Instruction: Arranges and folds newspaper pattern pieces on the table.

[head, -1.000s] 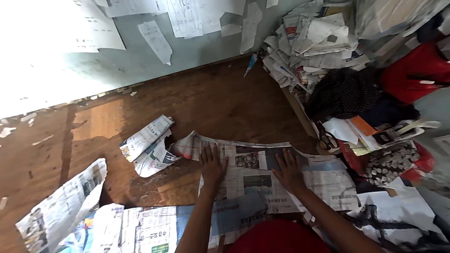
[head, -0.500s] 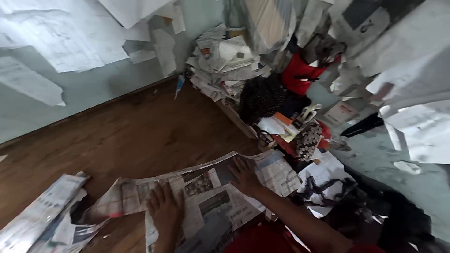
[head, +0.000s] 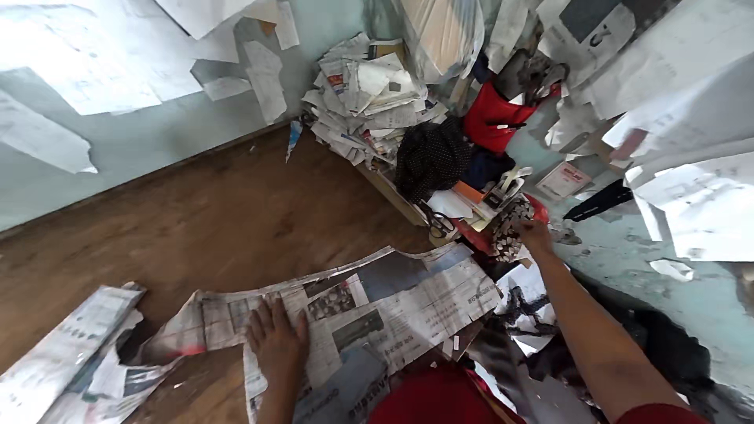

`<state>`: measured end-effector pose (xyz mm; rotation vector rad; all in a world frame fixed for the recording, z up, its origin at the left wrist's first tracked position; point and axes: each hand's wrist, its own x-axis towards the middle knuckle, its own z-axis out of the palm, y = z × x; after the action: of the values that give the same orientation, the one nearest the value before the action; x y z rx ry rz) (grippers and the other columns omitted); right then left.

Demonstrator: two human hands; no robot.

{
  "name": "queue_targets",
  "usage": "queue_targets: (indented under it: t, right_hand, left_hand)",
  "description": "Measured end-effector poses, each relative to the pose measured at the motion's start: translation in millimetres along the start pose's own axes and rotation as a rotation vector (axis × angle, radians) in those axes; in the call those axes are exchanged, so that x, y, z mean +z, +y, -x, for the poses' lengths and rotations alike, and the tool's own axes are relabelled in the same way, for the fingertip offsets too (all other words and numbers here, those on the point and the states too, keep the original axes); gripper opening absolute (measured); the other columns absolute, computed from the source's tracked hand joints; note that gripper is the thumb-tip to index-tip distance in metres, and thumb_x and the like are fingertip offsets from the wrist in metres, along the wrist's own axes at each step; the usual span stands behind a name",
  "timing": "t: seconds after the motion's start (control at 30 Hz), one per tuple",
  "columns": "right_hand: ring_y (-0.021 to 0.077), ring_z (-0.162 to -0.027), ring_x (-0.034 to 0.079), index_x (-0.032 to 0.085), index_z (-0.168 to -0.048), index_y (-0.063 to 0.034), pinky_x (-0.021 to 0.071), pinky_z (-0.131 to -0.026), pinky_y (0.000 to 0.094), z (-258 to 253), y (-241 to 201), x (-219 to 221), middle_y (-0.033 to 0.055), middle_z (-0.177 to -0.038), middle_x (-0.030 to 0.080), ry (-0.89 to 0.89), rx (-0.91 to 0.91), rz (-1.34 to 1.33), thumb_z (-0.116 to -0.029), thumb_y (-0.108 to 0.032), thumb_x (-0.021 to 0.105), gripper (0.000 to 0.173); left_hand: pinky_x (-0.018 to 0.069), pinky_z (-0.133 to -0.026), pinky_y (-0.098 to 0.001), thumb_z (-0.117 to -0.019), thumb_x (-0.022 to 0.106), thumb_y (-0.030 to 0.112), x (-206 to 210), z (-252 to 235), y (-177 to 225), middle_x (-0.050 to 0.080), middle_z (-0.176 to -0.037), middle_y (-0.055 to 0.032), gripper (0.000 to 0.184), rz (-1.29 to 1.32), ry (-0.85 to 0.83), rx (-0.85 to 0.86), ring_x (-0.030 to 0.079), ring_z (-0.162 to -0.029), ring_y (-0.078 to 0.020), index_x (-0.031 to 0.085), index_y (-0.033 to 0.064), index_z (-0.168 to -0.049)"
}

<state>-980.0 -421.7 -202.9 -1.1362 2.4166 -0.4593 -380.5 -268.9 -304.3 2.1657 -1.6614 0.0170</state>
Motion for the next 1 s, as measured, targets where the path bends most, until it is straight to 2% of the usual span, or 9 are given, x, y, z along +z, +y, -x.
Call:
queue_targets:
  t: [0.1,0.23,0.37,0.5,0.67,0.8,0.87,1.0]
  right_hand:
    - [0.0432,-0.131,0.054,0.064,-0.130,0.0028,0.0397,-0.110,0.0624,-5.2,-7.3,-1.6,0.0288,-0.136,0.060,-0.047,0.035,0.077,-0.1038,-0.029,0.058,0.042]
    - [0.0453,-0.137,0.048,0.060,-0.133,0.0082,0.0366,-0.114,0.0610,-8.1,-16.5,-7.9,0.0331,-0.142,0.054,-0.100,0.039,0.196,-0.1065,-0.031,0.053,0.048]
    - [0.0461,-0.136,0.050,0.052,-0.137,0.0139,0.0394,-0.112,0.0602,-12.0,-26.0,-8.0,0.0355,-0.142,0.051,-0.065,0.122,0.191,-0.1002,-0.033,0.064,0.061]
    - [0.0462,-0.131,0.054,0.055,-0.133,0.0146,0.0420,-0.109,0.0617,-19.3,-25.5,-3.4,0.0359,-0.138,0.054,-0.062,0.126,0.171,-0.0980,-0.027,0.067,0.056]
    - [0.0449,-0.126,0.056,0.048,-0.140,0.0131,0.0454,-0.105,0.0597,-24.4,-13.8,1.2,0.0349,-0.139,0.052,-0.088,0.161,0.013,-0.1018,-0.030,0.062,0.059]
    - [0.0454,-0.125,0.056,0.044,-0.144,0.0118,0.0455,-0.103,0.0605,-27.2,-5.6,0.1,0.0349,-0.141,0.051,-0.105,0.140,0.036,-0.1042,-0.032,0.059,0.061]
    - [0.0457,-0.124,0.056,0.045,-0.143,0.0113,0.0459,-0.102,0.0614,-23.6,-5.0,2.4,0.0348,-0.141,0.051,-0.070,0.125,0.027,-0.1032,-0.031,0.059,0.060]
    - [0.0444,-0.131,0.052,0.046,-0.142,0.0128,0.0421,-0.109,0.0587,-27.9,3.6,2.8,0.0346,-0.143,0.050,0.070,0.080,-0.063,-0.1007,-0.025,0.061,0.058]
  left_hand:
    - [0.0197,-0.121,-0.0626,-0.1011,0.034,0.060,-0.6,0.4,-2.1,0.035,-0.161,-0.0263,0.077,0.002,0.000,0.004,0.032,-0.149,-0.0483,0.044,0.0053,-0.154]
    - [0.0212,-0.121,-0.0628,-0.1017,0.034,0.060,-0.6,0.2,-0.6,0.037,-0.160,-0.0258,0.075,-0.024,-0.005,-0.004,0.033,-0.149,-0.0478,0.045,0.0064,-0.153]
    - [0.0206,-0.122,-0.0622,-0.1017,0.034,0.059,-1.2,0.8,-2.0,0.035,-0.161,-0.0262,0.074,-0.043,-0.013,-0.013,0.032,-0.149,-0.0480,0.045,0.0073,-0.154]
    - [0.0200,-0.121,-0.0633,-0.1023,0.033,0.059,-0.1,0.3,-3.3,0.035,-0.161,-0.0255,0.074,-0.041,0.001,-0.009,0.031,-0.150,-0.0477,0.044,0.0066,-0.154]
    - [0.0204,-0.122,-0.0644,-0.1028,0.039,0.054,-3.8,-1.7,21.9,0.040,-0.157,-0.0290,0.072,0.027,-0.021,0.087,0.033,-0.148,-0.0494,0.050,0.0000,-0.149]
    - [0.0278,-0.120,-0.0631,-0.1023,0.046,0.053,2.6,0.5,56.7,0.043,-0.157,-0.0252,0.068,0.078,-0.100,0.161,0.040,-0.146,-0.0453,0.052,0.0047,-0.149]
    - [0.0261,-0.121,-0.0621,-0.1011,0.048,0.054,8.1,1.1,65.1,0.041,-0.159,-0.0230,0.068,0.093,-0.144,0.142,0.037,-0.148,-0.0433,0.051,0.0065,-0.150]
    - [0.0266,-0.120,-0.0624,-0.1011,0.046,0.056,14.4,4.8,67.2,0.042,-0.158,-0.0235,0.069,0.067,-0.159,0.092,0.037,-0.148,-0.0448,0.053,0.0051,-0.148]
